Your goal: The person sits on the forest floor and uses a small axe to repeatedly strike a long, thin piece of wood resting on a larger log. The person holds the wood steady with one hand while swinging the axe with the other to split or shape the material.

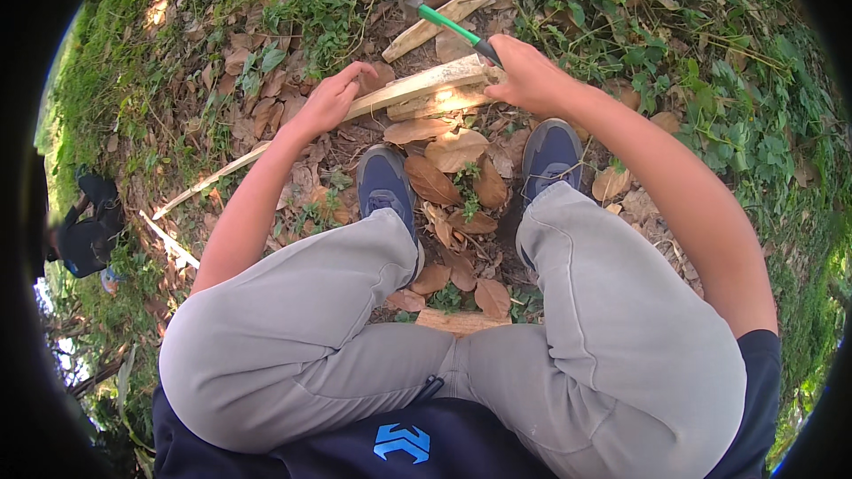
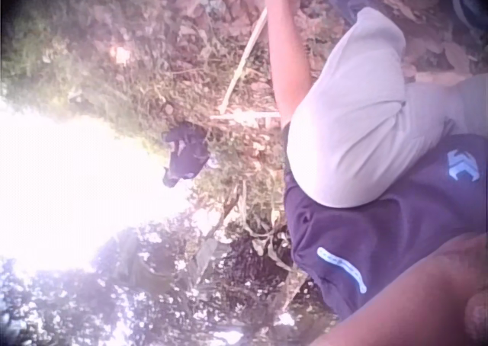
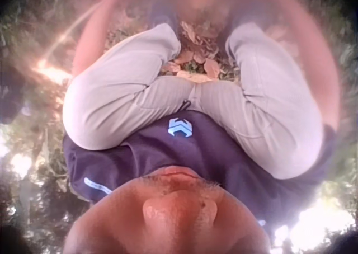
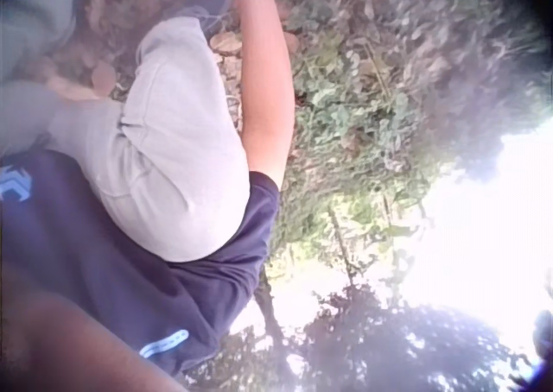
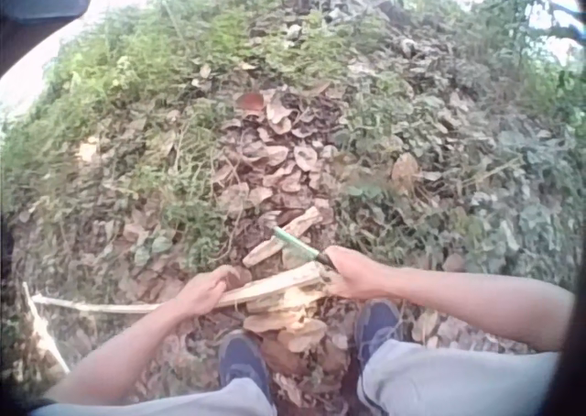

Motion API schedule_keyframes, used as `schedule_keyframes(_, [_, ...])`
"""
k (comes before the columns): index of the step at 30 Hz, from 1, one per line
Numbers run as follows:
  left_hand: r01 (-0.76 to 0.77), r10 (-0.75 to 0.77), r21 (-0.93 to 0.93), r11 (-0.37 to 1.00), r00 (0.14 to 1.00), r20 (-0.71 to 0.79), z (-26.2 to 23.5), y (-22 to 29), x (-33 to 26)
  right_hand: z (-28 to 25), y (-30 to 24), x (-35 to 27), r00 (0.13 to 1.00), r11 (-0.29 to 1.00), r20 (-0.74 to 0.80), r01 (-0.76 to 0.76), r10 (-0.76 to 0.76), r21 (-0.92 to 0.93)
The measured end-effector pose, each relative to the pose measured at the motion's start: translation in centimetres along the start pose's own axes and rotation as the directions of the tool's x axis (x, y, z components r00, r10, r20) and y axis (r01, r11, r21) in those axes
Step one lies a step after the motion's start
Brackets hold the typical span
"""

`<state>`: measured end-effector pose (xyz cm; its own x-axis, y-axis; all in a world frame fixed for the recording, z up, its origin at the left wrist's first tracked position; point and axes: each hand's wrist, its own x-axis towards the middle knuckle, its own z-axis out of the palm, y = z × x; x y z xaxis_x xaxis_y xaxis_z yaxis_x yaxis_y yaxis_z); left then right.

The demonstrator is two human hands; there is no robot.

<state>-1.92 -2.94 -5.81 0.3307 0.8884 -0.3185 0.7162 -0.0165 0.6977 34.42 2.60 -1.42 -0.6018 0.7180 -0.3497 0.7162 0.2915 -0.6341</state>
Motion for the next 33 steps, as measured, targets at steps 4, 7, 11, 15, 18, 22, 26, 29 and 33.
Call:
schedule_keyframes(4, [0.13,-0.173,0.217,0.968,0.966,0.191,-1.0,3.1,0.2,-0.4,0.8,-2.4,0.993,0.987,-0.003,-0.113,0.114,0.111])
schedule_keyframes(7, [0.075,-0.153,0.336,0.939,0.965,0.214,-0.5,2.0,0.1,-0.9,1.6,-3.1,0.991,0.983,-0.001,-0.134,0.135,0.127])
schedule_keyframes(11, [0.139,-0.225,0.365,0.921,0.952,0.206,0.1,0.7,0.6,-1.1,2.0,-3.2,0.993,0.987,-0.012,-0.117,0.119,0.107])
schedule_keyframes(15, [0.143,-0.23,0.405,0.903,0.957,0.175,-0.4,1.4,0.9,-1.5,1.7,-3.2,0.994,0.991,-0.013,-0.109,0.11,0.082])
schedule_keyframes(18, [0.195,-0.244,0.377,0.906,0.966,0.087,-0.4,1.6,0.5,-2.1,1.1,-3.0,0.996,0.993,-0.019,-0.087,0.088,0.082])
schedule_keyframes(22, [0.303,-0.298,0.314,0.9,0.952,-0.064,-0.5,1.0,0.2,-2.4,0.7,-2.6,0.997,0.993,-0.054,-0.056,0.062,0.102])
schedule_keyframes(26, [0.338,-0.297,0.29,0.896,0.939,-0.176,-0.6,0.3,0.5,-2.5,0.7,-2.3,0.994,0.99,-0.056,-0.085,0.092,0.111])
schedule_keyframes(29, [0.349,-0.314,0.256,0.901,0.934,-0.169,-0.5,0.0,0.6,-2.4,0.7,-2.3,0.994,0.989,-0.069,-0.074,0.084,0.125])
schedule_keyframes(33, [0.339,-0.322,0.234,0.911,0.941,-0.108,-0.9,-0.9,0.9,-2.6,0.6,-2.4,0.994,0.988,-0.029,-0.098,0.102,0.117])
